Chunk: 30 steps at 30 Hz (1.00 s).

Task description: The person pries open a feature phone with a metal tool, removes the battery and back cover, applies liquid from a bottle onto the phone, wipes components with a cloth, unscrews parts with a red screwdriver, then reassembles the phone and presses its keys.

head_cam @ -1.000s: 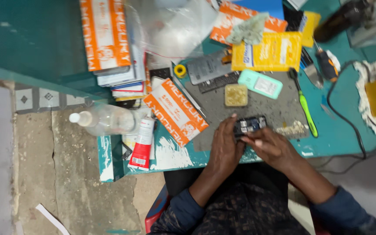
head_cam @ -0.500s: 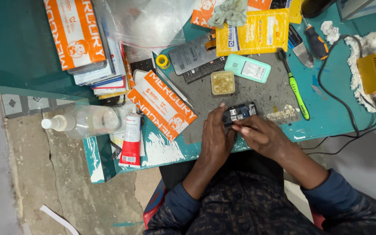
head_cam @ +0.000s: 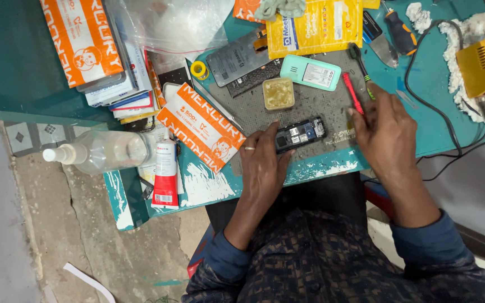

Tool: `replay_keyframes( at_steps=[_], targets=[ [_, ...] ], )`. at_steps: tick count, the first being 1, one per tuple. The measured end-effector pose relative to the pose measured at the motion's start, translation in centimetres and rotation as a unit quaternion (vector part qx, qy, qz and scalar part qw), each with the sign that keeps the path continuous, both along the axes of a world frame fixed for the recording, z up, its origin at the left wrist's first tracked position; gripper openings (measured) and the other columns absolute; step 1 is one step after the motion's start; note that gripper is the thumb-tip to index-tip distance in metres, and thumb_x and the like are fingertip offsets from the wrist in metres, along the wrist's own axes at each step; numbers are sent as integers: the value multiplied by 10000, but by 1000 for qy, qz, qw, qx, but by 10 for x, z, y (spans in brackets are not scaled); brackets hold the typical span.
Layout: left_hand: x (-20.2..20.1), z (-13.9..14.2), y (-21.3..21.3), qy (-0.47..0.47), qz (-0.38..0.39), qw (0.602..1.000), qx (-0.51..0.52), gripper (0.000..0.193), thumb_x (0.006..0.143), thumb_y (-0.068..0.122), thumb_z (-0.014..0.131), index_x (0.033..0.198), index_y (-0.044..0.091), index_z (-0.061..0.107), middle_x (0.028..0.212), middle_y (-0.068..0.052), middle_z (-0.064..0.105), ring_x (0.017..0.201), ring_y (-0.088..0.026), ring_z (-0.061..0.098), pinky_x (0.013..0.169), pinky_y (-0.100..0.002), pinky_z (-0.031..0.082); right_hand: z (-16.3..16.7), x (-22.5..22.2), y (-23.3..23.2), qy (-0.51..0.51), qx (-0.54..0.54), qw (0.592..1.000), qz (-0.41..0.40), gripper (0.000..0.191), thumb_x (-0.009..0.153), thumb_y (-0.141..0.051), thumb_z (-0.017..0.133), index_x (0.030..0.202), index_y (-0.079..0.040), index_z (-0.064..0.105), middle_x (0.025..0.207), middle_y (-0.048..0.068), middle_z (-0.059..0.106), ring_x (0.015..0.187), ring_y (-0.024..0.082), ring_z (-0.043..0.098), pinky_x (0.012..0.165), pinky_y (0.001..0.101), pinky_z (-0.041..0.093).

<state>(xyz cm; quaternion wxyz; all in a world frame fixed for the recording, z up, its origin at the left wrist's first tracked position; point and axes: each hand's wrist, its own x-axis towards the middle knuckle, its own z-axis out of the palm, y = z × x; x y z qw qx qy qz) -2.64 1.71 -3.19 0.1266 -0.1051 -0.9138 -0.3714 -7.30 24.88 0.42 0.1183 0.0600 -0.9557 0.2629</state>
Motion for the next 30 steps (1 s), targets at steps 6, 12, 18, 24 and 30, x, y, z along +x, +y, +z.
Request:
replay_keyframes(
  at_steps=[6,12,18,24,30],
  targets=[
    [6,-11,-2,96,-47,993,39,715,910,51,835,1480,-1,407,1324,-204,607,1195,-391,620,1022,-486,523,-2,15,-19,-27,-125,990,61,324,984,-127,785,1271,0,703,1083,155,706,891,239,669,751,349,539],
    [10,-12,-5,120,-55,984,117,775,913,18,832,1520,72,354,1312,-161,670,1199,-327,695,1024,-417,573,-22,16,-23,-202,-442,868,100,363,1001,-46,678,1362,-28,641,1124,133,716,988,137,708,831,272,607],
    [12,6,-21,-48,-29,966,252,356,897,12,820,1234,30,708,1192,-159,774,1092,-268,781,932,-352,627,-20,22,-14,46,-230,949,211,288,870,54,794,1142,63,700,1075,181,733,971,263,743,822,333,598],
    [11,19,-32,3,-87,972,220,287,908,-24,774,1183,15,703,1213,-153,748,1163,-287,754,992,-353,620,-22,21,-15,102,-241,930,258,274,829,105,796,1075,82,677,1063,205,701,1052,335,749,905,396,645],
    [5,25,-38,-11,-100,969,225,268,881,-6,806,1131,9,712,1183,-138,753,1169,-280,744,993,-357,611,-26,21,-18,102,-249,925,269,255,818,89,813,1036,71,683,1041,190,698,1042,337,750,903,397,649]
  ],
)
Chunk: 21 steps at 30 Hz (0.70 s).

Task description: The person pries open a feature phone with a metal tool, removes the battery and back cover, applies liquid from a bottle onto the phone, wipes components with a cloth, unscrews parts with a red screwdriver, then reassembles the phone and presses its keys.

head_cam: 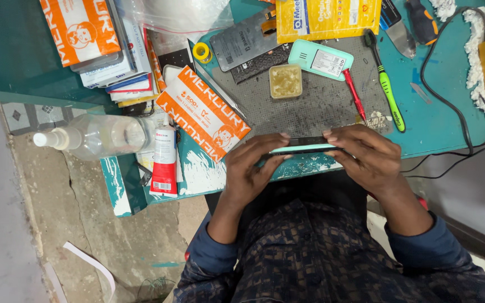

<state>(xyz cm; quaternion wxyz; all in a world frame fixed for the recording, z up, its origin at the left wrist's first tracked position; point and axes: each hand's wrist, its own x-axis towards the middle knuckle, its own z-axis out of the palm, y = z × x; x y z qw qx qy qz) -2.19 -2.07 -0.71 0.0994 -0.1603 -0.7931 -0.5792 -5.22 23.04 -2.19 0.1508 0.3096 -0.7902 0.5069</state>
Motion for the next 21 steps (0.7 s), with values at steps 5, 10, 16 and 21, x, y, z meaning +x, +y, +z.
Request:
replay_keyframes(
  at_steps=[5,10,16,21],
  targets=[
    [-1,2,-2,76,4,997,-23,231,871,6,808,1086,6,725,1184,-125,744,1219,-310,720,1037,-393,600,3,-3,1,85,41,995,-9,241,830,56,826,1038,65,705,1069,186,710,1085,374,739,942,441,648],
    [3,-2,-2,199,93,970,-103,144,837,-13,838,873,11,701,1083,-137,718,1145,-345,716,987,-457,609,2,5,6,131,94,987,-17,190,809,41,832,985,2,773,1056,138,708,1077,356,733,903,424,637],
    [3,-9,-4,231,105,961,-114,222,826,-32,855,759,13,648,1025,-115,720,1109,-341,727,949,-469,617,-4,9,4,124,90,988,-21,177,817,47,832,976,-11,781,1059,127,707,1088,347,728,912,414,652],
    [4,-12,-3,228,103,961,-117,256,831,-33,844,763,34,607,1038,-119,725,1118,-341,723,965,-471,607,-5,7,6,126,91,987,-24,182,823,38,835,984,-18,774,1060,133,710,1082,348,728,897,409,648]
  ],
)
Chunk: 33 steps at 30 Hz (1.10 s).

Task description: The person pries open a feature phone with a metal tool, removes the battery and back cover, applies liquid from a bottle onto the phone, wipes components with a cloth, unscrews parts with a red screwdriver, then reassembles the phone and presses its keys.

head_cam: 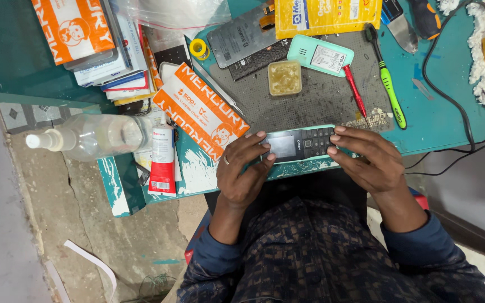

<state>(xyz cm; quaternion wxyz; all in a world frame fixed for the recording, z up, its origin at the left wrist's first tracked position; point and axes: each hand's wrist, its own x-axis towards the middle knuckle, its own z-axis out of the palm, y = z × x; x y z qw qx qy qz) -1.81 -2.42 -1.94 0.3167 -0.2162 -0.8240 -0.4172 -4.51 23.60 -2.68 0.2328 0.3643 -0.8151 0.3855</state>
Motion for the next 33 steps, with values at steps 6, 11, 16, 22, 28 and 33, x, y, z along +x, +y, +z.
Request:
replay_keyframes(
  at_steps=[6,11,16,22,28,33],
  targets=[
    [4,-18,23,-257,-43,898,355,363,875,-19,812,1137,17,563,1129,-84,701,1061,-216,714,887,-340,589,-5,4,-8,-204,-65,974,-75,332,794,-53,897,1079,19,744,1000,142,744,903,230,742,744,307,580],
    [-4,-37,35,-364,-34,614,700,262,932,-4,748,1151,14,607,1062,-91,698,953,-180,688,875,-319,609,-10,2,-7,-347,-196,917,25,266,881,41,785,1140,33,727,1014,143,749,928,183,752,811,294,630],
    [-5,-30,28,-378,-124,495,773,188,1035,249,649,1119,92,588,1006,-120,688,813,-200,647,699,-352,600,-5,5,4,-350,-228,909,-5,193,948,85,728,1132,26,722,1061,143,747,995,196,749,861,305,620],
    [-16,-11,38,-404,-110,416,807,461,983,530,596,1216,132,590,937,-130,636,827,-220,655,698,-332,609,8,13,-2,-332,-134,934,12,207,869,44,779,1069,25,729,1016,145,764,937,201,764,801,302,606],
    [-15,-5,35,-400,-188,329,835,550,1003,592,593,1178,71,561,986,-140,622,889,-252,645,724,-291,611,15,17,-16,-317,-112,942,14,190,873,29,788,1055,18,733,988,137,766,914,207,766,779,303,594],
    [-12,-13,32,-396,-203,320,836,531,1031,591,590,1156,76,566,1004,-133,612,901,-240,644,716,-286,611,12,20,-22,-313,-102,944,8,180,869,41,789,1039,20,734,963,131,760,871,197,752,755,297,574]
  ],
)
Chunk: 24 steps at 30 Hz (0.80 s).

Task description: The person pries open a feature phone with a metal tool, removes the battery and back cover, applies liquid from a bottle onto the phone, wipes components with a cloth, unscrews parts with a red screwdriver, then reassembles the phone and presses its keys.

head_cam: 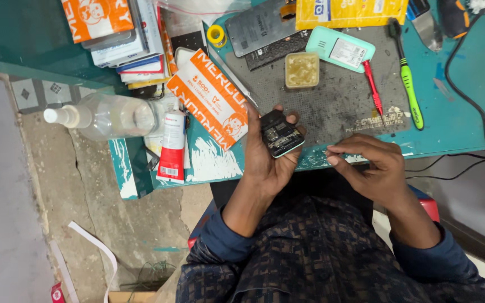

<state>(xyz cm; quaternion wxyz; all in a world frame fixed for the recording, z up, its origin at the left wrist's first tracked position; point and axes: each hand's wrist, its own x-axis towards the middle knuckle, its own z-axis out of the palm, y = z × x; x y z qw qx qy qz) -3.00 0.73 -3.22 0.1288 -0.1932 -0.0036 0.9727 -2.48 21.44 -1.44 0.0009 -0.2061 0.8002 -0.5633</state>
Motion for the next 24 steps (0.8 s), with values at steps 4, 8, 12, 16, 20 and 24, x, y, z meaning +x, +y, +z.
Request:
replay_keyframes(
  at_steps=[4,8,12,16,20,24],
  targets=[
    [2,-4,-1,-13,-3,1000,-13,530,1021,601,587,1138,84,572,981,-127,611,877,-230,644,696,-278,607,-4,1,-1,-7,-17,1000,10,188,874,50,783,1051,23,729,975,136,761,879,197,755,747,285,580],
    [2,-4,-1,-28,-6,999,-35,534,1011,613,581,1124,91,565,961,-116,608,850,-226,642,682,-273,605,-7,2,-1,-13,-18,1000,15,189,876,39,787,1055,16,731,983,139,764,903,200,760,761,283,595],
    [2,-2,-1,-16,-6,999,-30,527,1022,610,575,1137,95,555,966,-115,607,839,-221,635,665,-272,600,-9,3,0,-18,-14,1000,17,187,874,29,789,1052,12,735,988,141,766,911,199,763,766,282,602],
    [2,1,-2,-16,-5,999,-33,516,1023,607,572,1141,106,552,965,-111,607,842,-218,635,660,-270,600,-8,4,-1,-20,-15,1000,18,188,875,31,786,1055,15,733,990,138,764,914,196,760,775,285,598],
    [2,4,-3,-29,-5,998,-51,511,1015,612,565,1134,115,548,957,-105,607,852,-218,644,685,-276,608,-9,3,-1,-11,-5,1000,19,184,872,30,790,1047,12,735,985,133,766,905,191,759,767,283,592],
    [2,6,-3,-14,-2,998,-56,497,1024,609,562,1144,127,550,956,-97,613,851,-210,646,700,-289,607,-10,3,0,-8,-1,1000,22,185,868,28,792,1044,9,737,979,133,768,881,185,758,742,277,588]
  ],
)
